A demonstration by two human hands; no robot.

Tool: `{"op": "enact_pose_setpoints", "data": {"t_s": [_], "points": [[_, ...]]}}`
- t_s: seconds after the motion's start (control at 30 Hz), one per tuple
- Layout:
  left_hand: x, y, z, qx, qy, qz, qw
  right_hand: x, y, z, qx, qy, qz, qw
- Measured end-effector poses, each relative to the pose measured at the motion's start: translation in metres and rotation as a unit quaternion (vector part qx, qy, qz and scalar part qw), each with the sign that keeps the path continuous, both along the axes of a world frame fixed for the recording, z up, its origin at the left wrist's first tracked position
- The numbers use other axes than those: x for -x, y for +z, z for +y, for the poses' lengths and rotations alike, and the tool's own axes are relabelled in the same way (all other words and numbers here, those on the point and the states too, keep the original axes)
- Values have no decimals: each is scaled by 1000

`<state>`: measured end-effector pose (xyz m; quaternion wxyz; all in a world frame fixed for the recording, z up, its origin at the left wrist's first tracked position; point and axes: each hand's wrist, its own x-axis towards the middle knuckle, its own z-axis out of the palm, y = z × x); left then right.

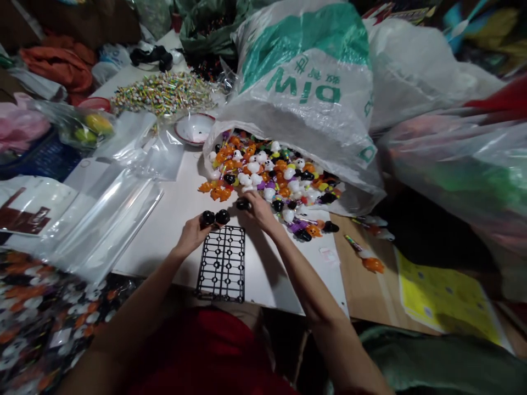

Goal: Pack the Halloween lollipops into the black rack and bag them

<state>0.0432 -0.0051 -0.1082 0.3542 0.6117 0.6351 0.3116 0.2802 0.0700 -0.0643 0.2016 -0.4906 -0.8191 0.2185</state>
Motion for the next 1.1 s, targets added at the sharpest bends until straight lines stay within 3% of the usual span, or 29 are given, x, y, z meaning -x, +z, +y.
{"op": "enact_pose_setpoints", "data": {"t_s": [0.1,0.17,0.23,0.33,0.43,0.63,0.8,0.93,1.0,1.1], "points": [[3,-3,2,4,-3,-10,1000,-13,-10,-49,47,-98,162,981],[3,-4,2,1,2,-9,1000,-7,-20,-77,105,-145,234,956],[2,-6,0,-11,14,0,1000,5,-29,-92,145,-176,290,929],[-2,-10,-4,-39,40,9,998,23,-35,-93,135,-204,337,909],[-6,-14,-8,-49,59,20,997,31,-39,-86,103,-191,294,931],[-10,-19,-10,-43,70,58,995,33,-47,-84,69,-118,113,984],[-4,-18,-6,-57,101,49,992,35,-40,-62,84,-86,67,990],[4,-18,-15,-61,90,38,993,20,-21,-26,161,51,55,984],[6,-18,-23,-63,94,28,993,27,-8,0,94,54,7,994],[10,-17,-32,-67,101,23,992,61,12,43,-91,10,-96,991]]}}
